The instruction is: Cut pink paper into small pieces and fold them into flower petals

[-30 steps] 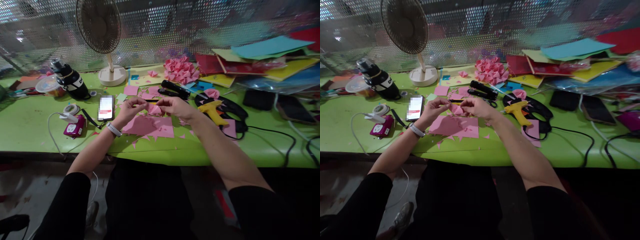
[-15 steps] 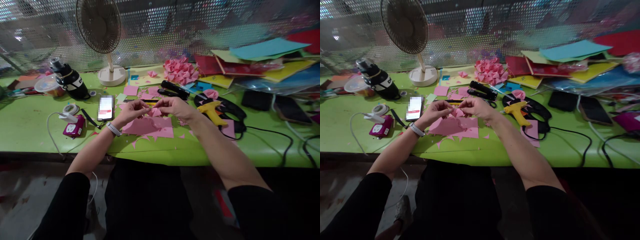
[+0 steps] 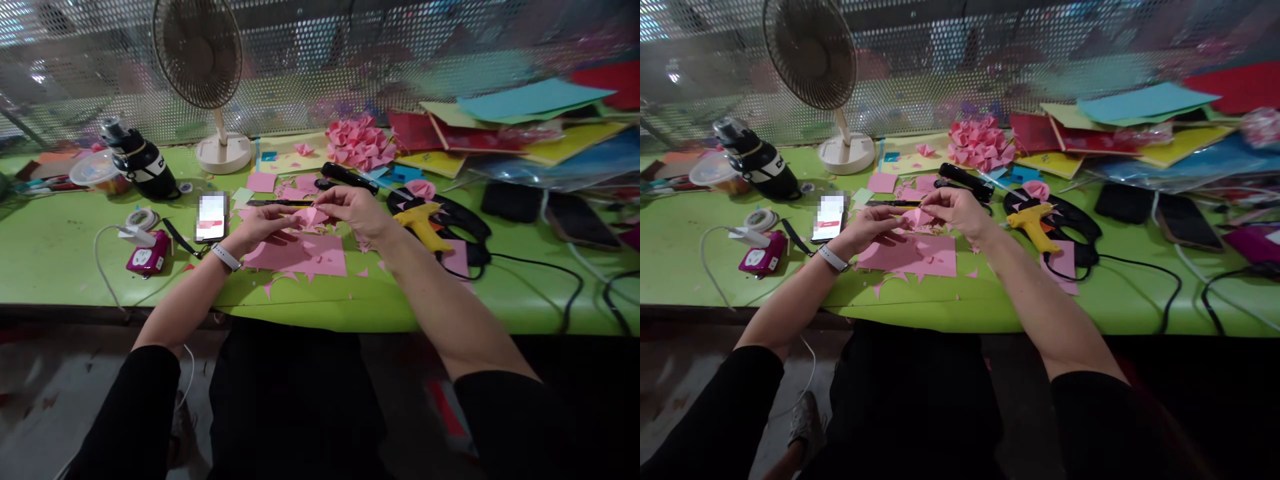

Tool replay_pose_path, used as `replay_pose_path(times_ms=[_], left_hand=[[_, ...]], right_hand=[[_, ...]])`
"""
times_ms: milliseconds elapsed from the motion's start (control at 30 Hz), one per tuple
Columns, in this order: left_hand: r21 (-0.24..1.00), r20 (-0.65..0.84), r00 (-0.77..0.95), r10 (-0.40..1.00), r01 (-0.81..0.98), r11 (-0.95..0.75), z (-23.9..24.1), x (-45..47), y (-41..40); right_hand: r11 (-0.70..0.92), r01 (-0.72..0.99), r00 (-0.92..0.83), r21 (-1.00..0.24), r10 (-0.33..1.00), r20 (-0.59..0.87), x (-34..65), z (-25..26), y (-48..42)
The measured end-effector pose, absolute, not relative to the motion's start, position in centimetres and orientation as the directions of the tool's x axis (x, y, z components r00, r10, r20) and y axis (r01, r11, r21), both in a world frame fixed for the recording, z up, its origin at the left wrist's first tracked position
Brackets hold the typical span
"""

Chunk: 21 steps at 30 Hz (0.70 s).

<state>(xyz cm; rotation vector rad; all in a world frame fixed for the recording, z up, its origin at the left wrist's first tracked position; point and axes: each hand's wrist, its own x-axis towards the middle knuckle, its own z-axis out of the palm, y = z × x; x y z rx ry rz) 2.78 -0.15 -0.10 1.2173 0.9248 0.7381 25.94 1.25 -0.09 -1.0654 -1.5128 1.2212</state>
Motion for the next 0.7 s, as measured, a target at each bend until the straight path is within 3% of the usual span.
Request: replay_pose_path(times_ms=[300, 500, 700], left_hand=[[0.925, -0.24, 0.499, 0.833, -0.144, 0.352, -0.3, 2.8, 0.0], [0.973, -0.167, 0.439, 0.883, -0.069, 0.218, -0.6, 3.4, -0.3], [0.995, -0.052, 0.33, 0.942, -0.068, 0.079, -1.1, 3.4, 0.1]], right_hand=[[0.215, 0.108, -0.224, -0.971, 0.957, 0.187, 25.8, 0.0, 1.1], [0.272, 0.2, -0.183, -0.941, 0.954, 0.236, 25.1, -0.2, 0.7], [0.345, 0.462, -0.17, -0.817, 0.939, 0.3, 27.6, 2.4, 1.1]])
